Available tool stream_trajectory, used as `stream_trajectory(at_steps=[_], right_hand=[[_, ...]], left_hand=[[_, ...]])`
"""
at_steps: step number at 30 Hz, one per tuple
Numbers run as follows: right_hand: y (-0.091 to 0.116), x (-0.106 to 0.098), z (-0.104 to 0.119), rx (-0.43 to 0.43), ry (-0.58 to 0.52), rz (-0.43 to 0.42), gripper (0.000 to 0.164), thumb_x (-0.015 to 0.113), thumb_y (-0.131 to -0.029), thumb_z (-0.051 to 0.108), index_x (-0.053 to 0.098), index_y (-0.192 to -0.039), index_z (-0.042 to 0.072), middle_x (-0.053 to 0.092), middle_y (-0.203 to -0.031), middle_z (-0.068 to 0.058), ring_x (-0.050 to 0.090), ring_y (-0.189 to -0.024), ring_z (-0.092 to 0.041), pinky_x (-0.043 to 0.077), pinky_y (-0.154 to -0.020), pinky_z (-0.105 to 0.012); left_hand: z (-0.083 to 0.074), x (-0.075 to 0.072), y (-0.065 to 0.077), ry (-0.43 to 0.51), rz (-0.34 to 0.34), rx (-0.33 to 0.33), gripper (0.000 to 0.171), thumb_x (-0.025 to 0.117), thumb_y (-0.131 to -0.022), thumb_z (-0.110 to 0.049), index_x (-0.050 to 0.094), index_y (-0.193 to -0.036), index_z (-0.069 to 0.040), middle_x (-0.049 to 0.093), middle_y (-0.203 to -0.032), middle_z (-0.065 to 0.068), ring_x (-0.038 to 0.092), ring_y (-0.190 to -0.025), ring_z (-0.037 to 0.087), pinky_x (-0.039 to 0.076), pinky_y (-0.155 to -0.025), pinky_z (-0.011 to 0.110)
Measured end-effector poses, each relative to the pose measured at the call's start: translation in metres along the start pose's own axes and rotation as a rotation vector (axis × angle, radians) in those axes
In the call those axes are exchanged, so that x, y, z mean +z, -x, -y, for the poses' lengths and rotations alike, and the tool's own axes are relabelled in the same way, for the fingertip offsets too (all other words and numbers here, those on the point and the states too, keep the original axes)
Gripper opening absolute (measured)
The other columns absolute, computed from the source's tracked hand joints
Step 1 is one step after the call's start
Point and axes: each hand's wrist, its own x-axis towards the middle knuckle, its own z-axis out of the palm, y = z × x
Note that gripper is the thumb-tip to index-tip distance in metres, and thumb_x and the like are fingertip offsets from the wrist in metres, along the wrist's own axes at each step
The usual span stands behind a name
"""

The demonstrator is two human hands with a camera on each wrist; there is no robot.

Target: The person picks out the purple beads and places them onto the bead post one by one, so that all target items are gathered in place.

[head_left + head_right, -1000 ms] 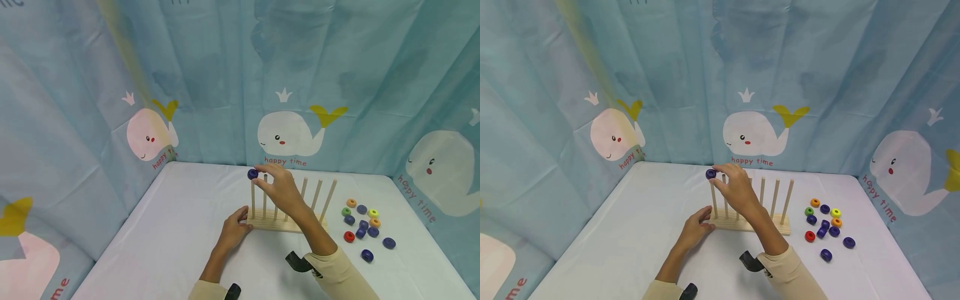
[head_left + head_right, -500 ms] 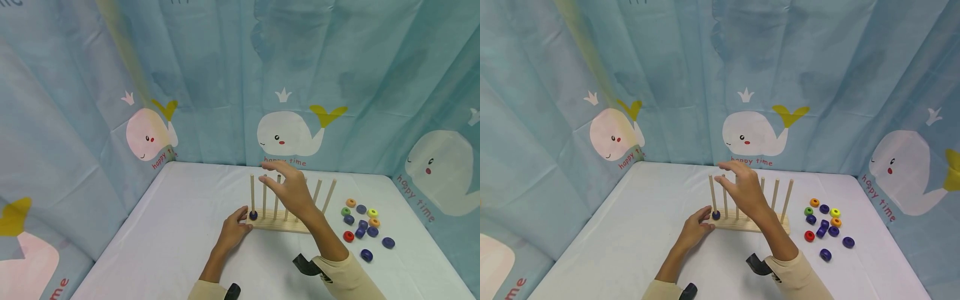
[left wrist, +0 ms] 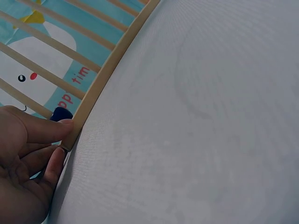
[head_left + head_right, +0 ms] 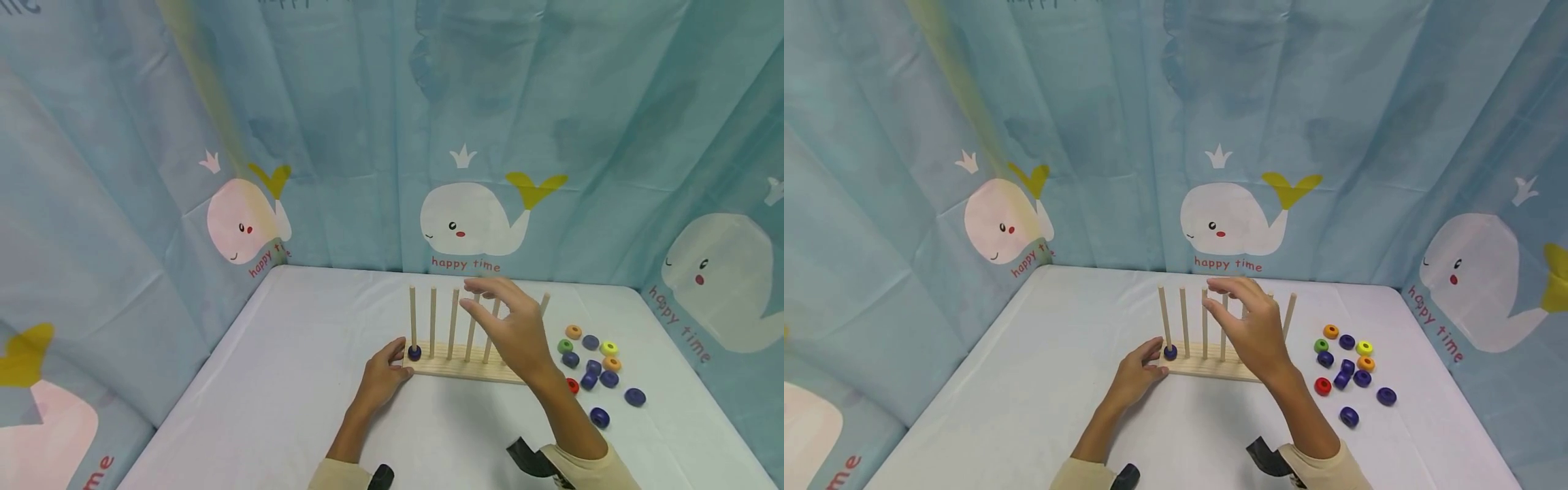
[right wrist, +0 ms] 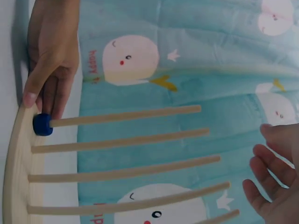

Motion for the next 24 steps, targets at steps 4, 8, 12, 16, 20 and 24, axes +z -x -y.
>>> stream_trajectory(at_steps=[4, 8, 12, 16, 20, 24], right_hand=[[0.01, -0.01, -0.006, 0.013, 0.027, -0.043, 0.027, 0.076, -0.085, 0.013, 0.073, -0.112, 0.013, 0.069, -0.109, 0.007, 0.061, -0.094, -0.016, 0.045, -0.092, -0.025], [0.02, -0.023, -0.012, 0.035, 0.038, -0.052, 0.026, 0.075, -0.086, 0.01, 0.072, -0.112, 0.013, 0.069, -0.108, 0.007, 0.062, -0.093, -0.015, 0.048, -0.086, -0.021], [0.031, -0.034, -0.018, 0.075, 0.058, -0.06, 0.026, 0.074, -0.086, 0.009, 0.072, -0.111, 0.013, 0.069, -0.106, 0.006, 0.062, -0.091, -0.011, 0.045, -0.092, -0.019], [0.042, -0.042, -0.025, 0.112, 0.09, -0.061, 0.024, 0.074, -0.086, 0.01, 0.073, -0.11, 0.013, 0.069, -0.104, 0.006, 0.061, -0.091, -0.005, 0.042, -0.096, -0.015], [0.052, -0.05, -0.035, 0.14, 0.111, -0.059, 0.023, 0.073, -0.087, 0.009, 0.072, -0.11, 0.012, 0.069, -0.104, 0.005, 0.06, -0.095, -0.004, 0.046, -0.084, -0.011], [0.062, -0.059, -0.042, 0.2, 0.112, -0.05, 0.024, 0.072, -0.089, 0.01, 0.072, -0.113, 0.014, 0.069, -0.104, 0.006, 0.061, -0.094, -0.004, 0.048, -0.08, -0.01]], left_hand=[[0.004, 0.001, -0.001, -0.003, 0.0, 0.003, 0.063, 0.071, -0.086, -0.008, 0.046, -0.144, -0.007, 0.052, -0.141, 0.009, 0.056, -0.12, 0.028, 0.05, -0.094, 0.039], [0.006, 0.001, -0.001, 0.002, 0.003, 0.003, 0.064, 0.071, -0.086, -0.008, 0.045, -0.145, -0.008, 0.052, -0.142, 0.007, 0.055, -0.12, 0.027, 0.05, -0.094, 0.039], [0.006, 0.001, -0.001, 0.005, 0.006, 0.005, 0.065, 0.071, -0.085, -0.008, 0.045, -0.145, -0.008, 0.052, -0.142, 0.006, 0.055, -0.12, 0.026, 0.051, -0.094, 0.036], [0.005, 0.001, -0.001, 0.005, 0.011, 0.008, 0.066, 0.072, -0.085, -0.008, 0.045, -0.145, -0.008, 0.052, -0.142, 0.005, 0.055, -0.121, 0.023, 0.051, -0.093, 0.033], [0.006, 0.001, -0.001, -0.003, 0.009, -0.001, 0.066, 0.072, -0.085, -0.008, 0.045, -0.145, -0.01, 0.052, -0.142, 0.003, 0.055, -0.121, 0.021, 0.051, -0.093, 0.031], [0.006, 0.001, -0.001, -0.007, 0.003, 0.001, 0.065, 0.072, -0.085, -0.009, 0.046, -0.145, -0.011, 0.052, -0.141, 0.004, 0.055, -0.12, 0.022, 0.051, -0.092, 0.031]])
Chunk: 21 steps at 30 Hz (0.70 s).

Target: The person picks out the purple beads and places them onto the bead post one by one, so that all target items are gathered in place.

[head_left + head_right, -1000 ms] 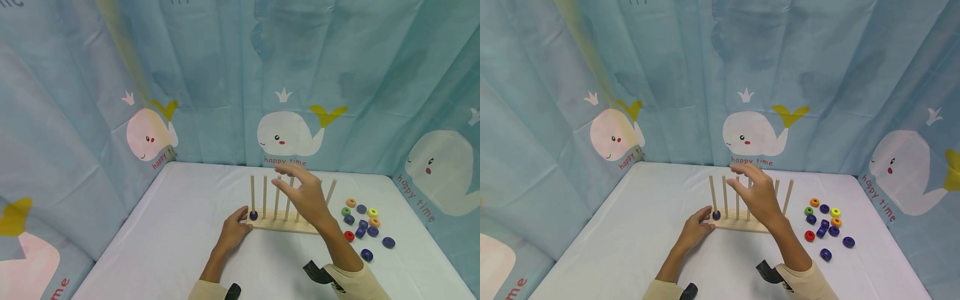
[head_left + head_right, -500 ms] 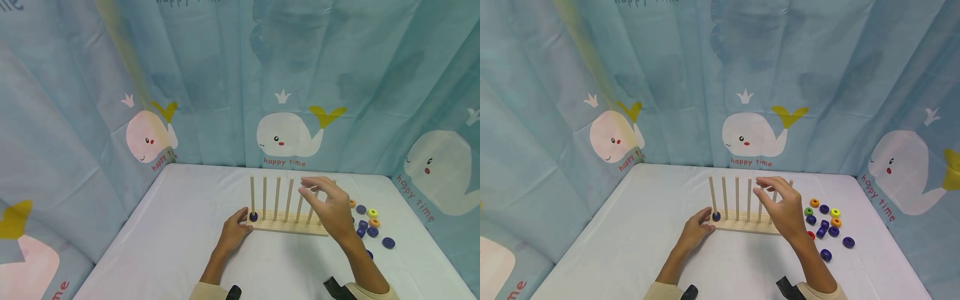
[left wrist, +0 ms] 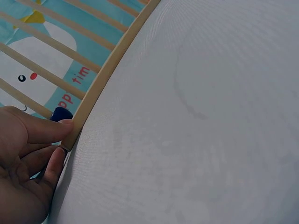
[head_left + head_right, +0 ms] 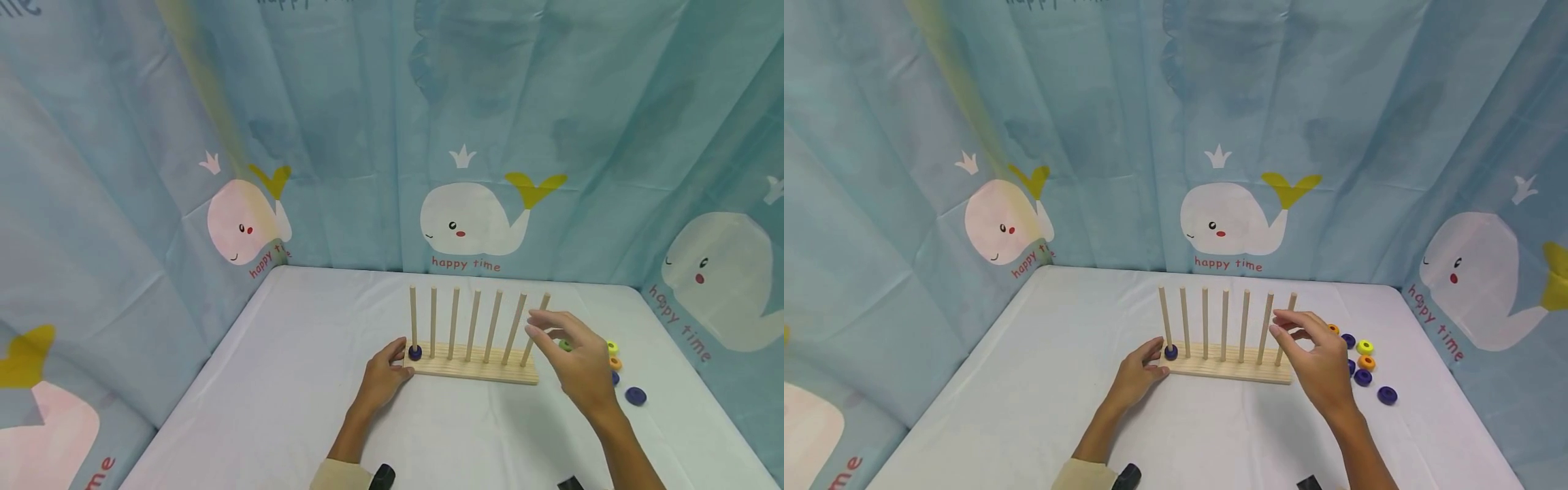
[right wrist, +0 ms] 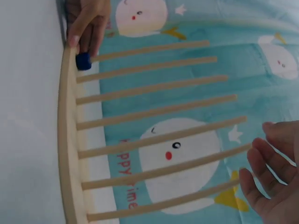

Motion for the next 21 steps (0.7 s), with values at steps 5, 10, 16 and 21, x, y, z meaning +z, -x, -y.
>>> stream_trajectory(at_steps=[5, 10, 16, 21], right_hand=[[0.01, -0.012, -0.012, 0.076, 0.045, 0.004, 0.024, 0.071, -0.09, 0.016, 0.071, -0.114, 0.019, 0.069, -0.105, 0.008, 0.06, -0.092, -0.001, 0.047, -0.077, -0.007], [0.02, -0.02, -0.024, 0.131, 0.149, -0.029, 0.025, 0.07, -0.091, 0.02, 0.07, -0.117, 0.019, 0.07, -0.103, 0.007, 0.058, -0.087, 0.006, 0.044, -0.074, -0.003], [0.029, -0.033, -0.037, 0.22, 0.204, -0.025, 0.029, 0.069, -0.092, 0.027, 0.07, -0.119, 0.018, 0.069, -0.114, 0.003, 0.056, -0.087, 0.01, 0.04, -0.077, 0.0], [0.034, -0.045, -0.048, 0.299, 0.231, -0.018, 0.031, 0.067, -0.093, 0.031, 0.07, -0.119, 0.015, 0.069, -0.115, -0.002, 0.052, -0.091, 0.014, 0.04, -0.074, 0.0]], left_hand=[[0.0, 0.001, -0.001, -0.001, 0.004, 0.002, 0.065, 0.072, -0.086, -0.009, 0.045, -0.145, -0.009, 0.052, -0.142, 0.005, 0.055, -0.12, 0.022, 0.051, -0.093, 0.032], [-0.001, 0.0, -0.001, -0.003, 0.006, -0.002, 0.065, 0.071, -0.086, -0.009, 0.045, -0.145, -0.011, 0.052, -0.142, 0.005, 0.056, -0.12, 0.023, 0.051, -0.093, 0.032], [0.0, 0.0, 0.0, 0.012, 0.006, 0.009, 0.064, 0.07, -0.086, -0.007, 0.045, -0.145, -0.009, 0.052, -0.142, 0.008, 0.055, -0.12, 0.026, 0.051, -0.093, 0.035], [0.0, 0.0, -0.001, 0.01, 0.002, 0.007, 0.063, 0.071, -0.086, -0.008, 0.046, -0.145, -0.009, 0.052, -0.141, 0.007, 0.055, -0.12, 0.025, 0.05, -0.094, 0.036]])
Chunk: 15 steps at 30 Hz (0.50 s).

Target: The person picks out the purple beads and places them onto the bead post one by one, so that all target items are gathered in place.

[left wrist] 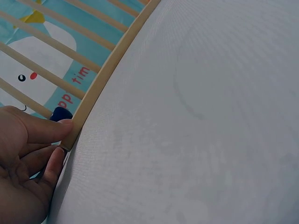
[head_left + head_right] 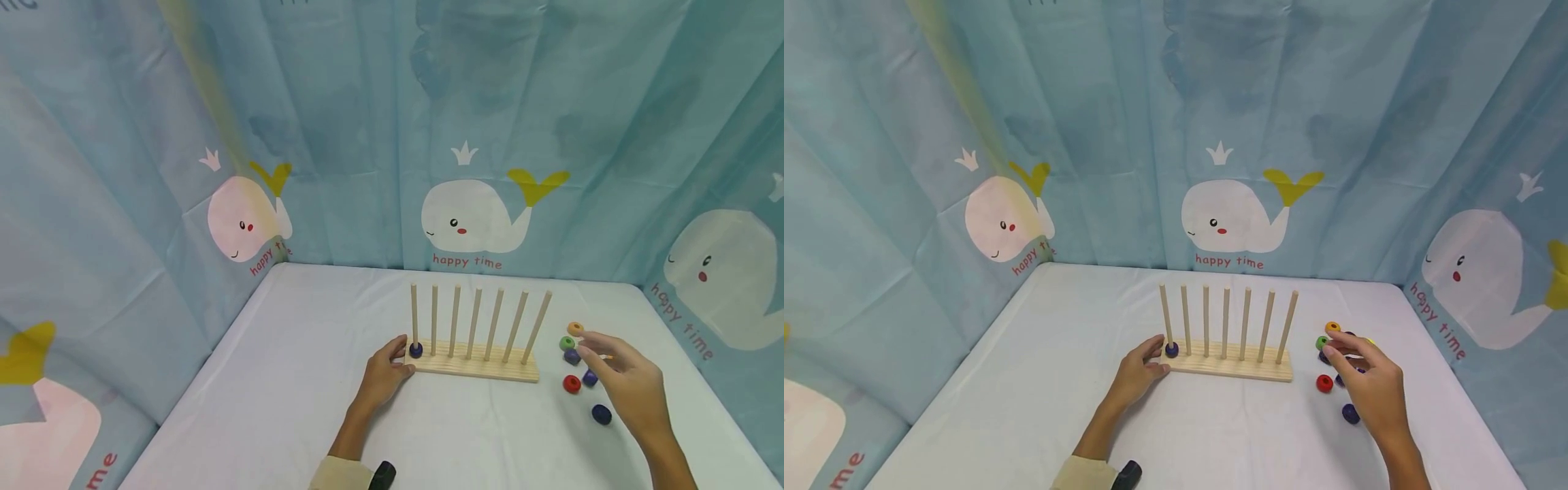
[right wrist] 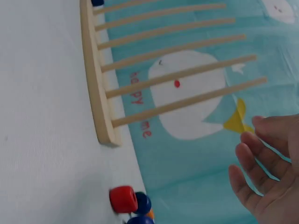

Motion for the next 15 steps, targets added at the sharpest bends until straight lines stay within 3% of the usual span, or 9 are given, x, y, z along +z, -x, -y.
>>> stream_trajectory(at_steps=[10, 15], right_hand=[[0.0, -0.01, -0.025, 0.172, 0.029, -0.009, 0.04, 0.065, -0.093, 0.037, 0.067, -0.124, 0.01, 0.066, -0.121, -0.011, 0.047, -0.089, 0.019, 0.04, -0.068, -0.001], [0.001, -0.012, -0.033, 0.26, 0.046, -0.005, 0.046, 0.064, -0.092, 0.043, 0.065, -0.126, 0.011, 0.063, -0.126, -0.013, 0.048, -0.084, 0.014, 0.045, -0.06, -0.007]], left_hand=[[-0.002, -0.001, -0.001, -0.007, 0.002, 0.011, 0.063, 0.071, -0.086, -0.008, 0.046, -0.144, -0.008, 0.053, -0.141, 0.008, 0.055, -0.12, 0.026, 0.051, -0.093, 0.038], [-0.001, -0.001, 0.001, 0.002, 0.004, 0.006, 0.064, 0.07, -0.087, -0.009, 0.045, -0.145, -0.007, 0.052, -0.141, 0.009, 0.055, -0.12, 0.027, 0.051, -0.094, 0.038]])
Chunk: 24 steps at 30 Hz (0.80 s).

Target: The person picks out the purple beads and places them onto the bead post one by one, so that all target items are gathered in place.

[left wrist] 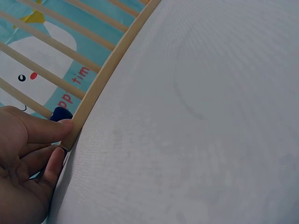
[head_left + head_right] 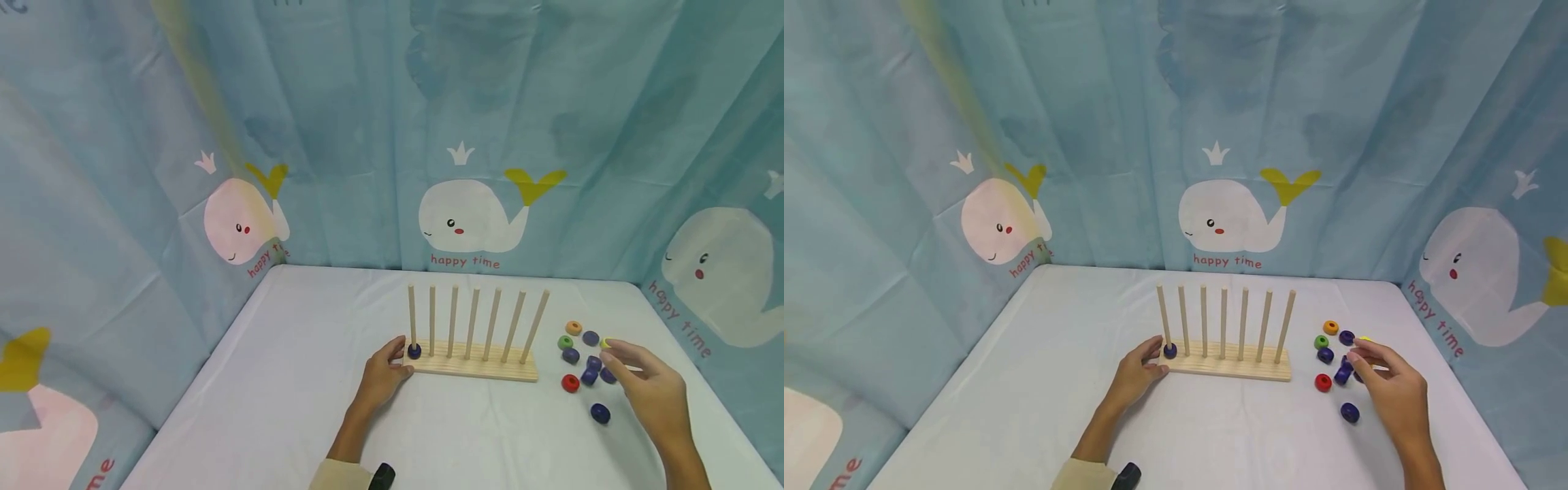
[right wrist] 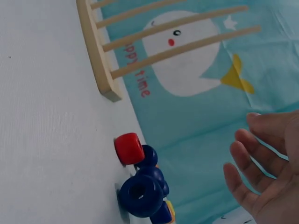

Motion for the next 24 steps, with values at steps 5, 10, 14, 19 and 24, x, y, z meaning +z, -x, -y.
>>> stream_trajectory(at_steps=[5, 10, 14, 19, 24], right_hand=[[-0.001, -0.001, -0.008, 0.029, 0.038, 0.01, 0.051, 0.063, -0.092, 0.046, 0.064, -0.128, 0.01, 0.063, -0.127, -0.011, 0.057, -0.091, -0.002, 0.045, -0.063, -0.008], [-0.004, -0.002, -0.017, 0.04, 0.062, 0.007, 0.051, 0.064, -0.092, 0.045, 0.063, -0.129, 0.01, 0.066, -0.121, -0.011, 0.061, -0.105, -0.026, 0.042, -0.065, -0.007], [-0.007, -0.005, -0.026, 0.067, 0.083, 0.01, 0.051, 0.062, -0.094, 0.042, 0.06, -0.132, 0.009, 0.066, -0.121, -0.013, 0.058, -0.113, -0.035, 0.051, -0.076, -0.022], [-0.009, -0.011, -0.037, 0.147, 0.08, 0.042, 0.056, 0.062, -0.094, 0.041, 0.053, -0.139, 0.008, 0.062, -0.127, -0.018, 0.051, -0.119, -0.041, 0.047, -0.091, -0.056], [-0.013, -0.018, -0.047, 0.207, 0.051, 0.085, 0.062, 0.063, -0.094, 0.038, 0.046, -0.143, 0.003, 0.055, -0.132, -0.025, 0.045, -0.123, -0.047, 0.036, -0.096, -0.068]], left_hand=[[0.0, -0.001, 0.002, 0.003, -0.004, 0.002, 0.064, 0.07, -0.087, -0.009, 0.044, -0.145, -0.007, 0.052, -0.141, 0.009, 0.055, -0.12, 0.027, 0.051, -0.094, 0.038], [-0.001, -0.002, 0.003, 0.002, -0.011, -0.001, 0.063, 0.07, -0.087, -0.009, 0.045, -0.145, -0.008, 0.052, -0.141, 0.008, 0.055, -0.12, 0.027, 0.051, -0.094, 0.037], [-0.001, -0.002, 0.002, -0.003, -0.008, 0.001, 0.063, 0.07, -0.087, -0.008, 0.045, -0.145, -0.009, 0.051, -0.142, 0.008, 0.054, -0.121, 0.026, 0.05, -0.094, 0.036], [-0.002, -0.001, 0.0, -0.001, -0.004, 0.01, 0.063, 0.07, -0.086, -0.006, 0.046, -0.145, -0.008, 0.052, -0.141, 0.01, 0.054, -0.122, 0.026, 0.05, -0.094, 0.035], [0.001, 0.0, -0.001, -0.016, -0.002, 0.013, 0.063, 0.071, -0.086, -0.007, 0.046, -0.144, -0.009, 0.052, -0.141, 0.009, 0.055, -0.121, 0.026, 0.051, -0.093, 0.033]])
